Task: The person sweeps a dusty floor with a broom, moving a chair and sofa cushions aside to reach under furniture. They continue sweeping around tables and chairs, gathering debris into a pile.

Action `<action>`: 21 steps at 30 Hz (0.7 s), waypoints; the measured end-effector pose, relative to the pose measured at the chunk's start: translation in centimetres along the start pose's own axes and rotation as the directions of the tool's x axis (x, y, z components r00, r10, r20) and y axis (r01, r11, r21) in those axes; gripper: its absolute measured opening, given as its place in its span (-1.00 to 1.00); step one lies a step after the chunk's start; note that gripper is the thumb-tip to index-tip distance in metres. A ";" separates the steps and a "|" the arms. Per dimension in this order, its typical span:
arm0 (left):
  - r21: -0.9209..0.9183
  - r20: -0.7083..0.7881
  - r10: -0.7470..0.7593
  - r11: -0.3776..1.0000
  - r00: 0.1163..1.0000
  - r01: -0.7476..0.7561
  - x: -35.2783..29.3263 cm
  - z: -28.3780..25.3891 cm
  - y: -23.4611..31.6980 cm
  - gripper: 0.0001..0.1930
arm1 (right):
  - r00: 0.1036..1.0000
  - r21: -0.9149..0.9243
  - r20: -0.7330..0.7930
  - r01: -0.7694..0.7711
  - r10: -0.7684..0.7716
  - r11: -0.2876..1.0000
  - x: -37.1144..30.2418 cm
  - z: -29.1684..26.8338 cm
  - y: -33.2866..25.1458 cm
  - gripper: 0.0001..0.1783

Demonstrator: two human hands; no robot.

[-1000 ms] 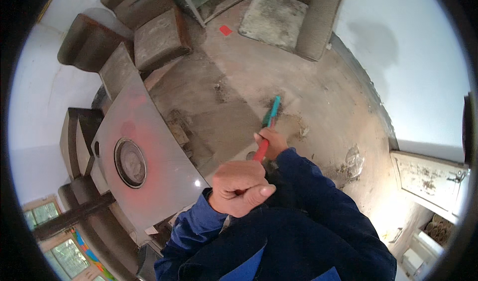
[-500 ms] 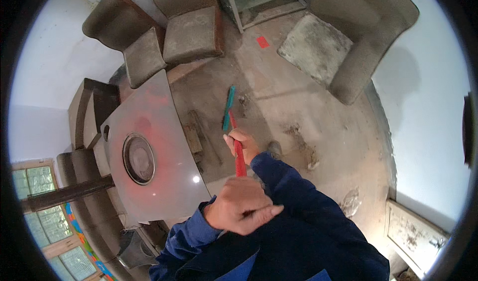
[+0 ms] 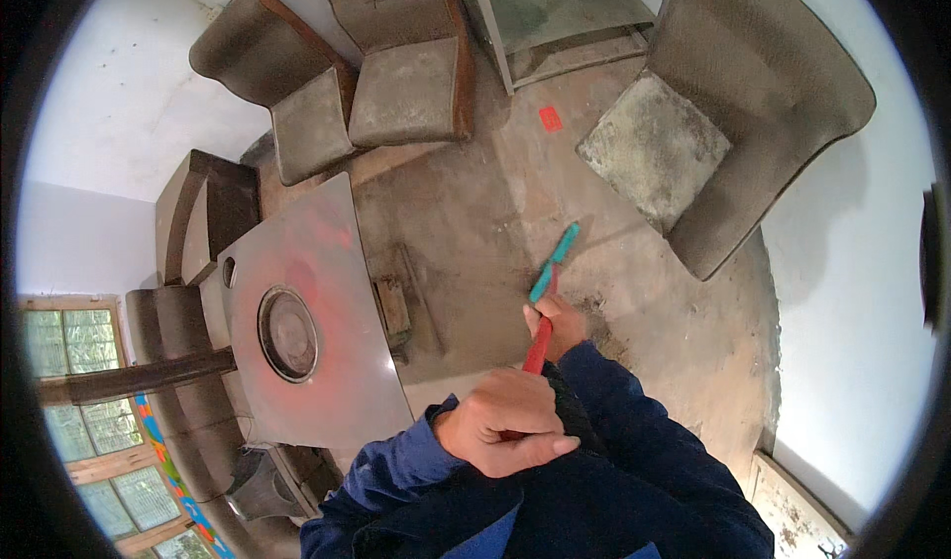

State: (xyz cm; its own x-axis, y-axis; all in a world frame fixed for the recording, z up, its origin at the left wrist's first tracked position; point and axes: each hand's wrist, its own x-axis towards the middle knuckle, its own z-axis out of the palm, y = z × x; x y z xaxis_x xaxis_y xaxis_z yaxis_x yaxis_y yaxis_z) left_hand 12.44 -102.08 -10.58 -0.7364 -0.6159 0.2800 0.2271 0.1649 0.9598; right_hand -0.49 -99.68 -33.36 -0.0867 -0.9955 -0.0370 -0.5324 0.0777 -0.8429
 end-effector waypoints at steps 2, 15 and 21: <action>-0.017 -0.043 -0.014 1.000 0.999 0.014 0.2 -0.3 1.1 -0.78 | 0.993 -0.019 -0.113 0.028 -0.030 0.999 -0.1 -0.1 0.6 -0.66; 0.173 -0.161 0.062 0.984 0.985 -0.034 -0.1 -3.8 7.1 -0.71 | 0.977 0.145 0.062 0.192 -0.202 0.971 5.5 0.4 -6.3 -0.64; 0.265 -0.192 0.096 0.963 0.977 -0.042 -0.3 -8.3 9.4 -0.72 | 0.928 0.127 0.161 0.318 -0.336 0.939 9.3 3.0 -11.0 -0.72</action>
State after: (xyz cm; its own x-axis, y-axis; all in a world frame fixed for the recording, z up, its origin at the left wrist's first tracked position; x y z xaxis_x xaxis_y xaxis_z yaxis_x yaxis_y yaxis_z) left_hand 20.11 -106.74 -1.80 -0.5750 -0.7337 0.3620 0.0808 0.3894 0.9175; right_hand 7.13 -109.92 -26.03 0.2342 -0.9585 0.1627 -0.4204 -0.2507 -0.8720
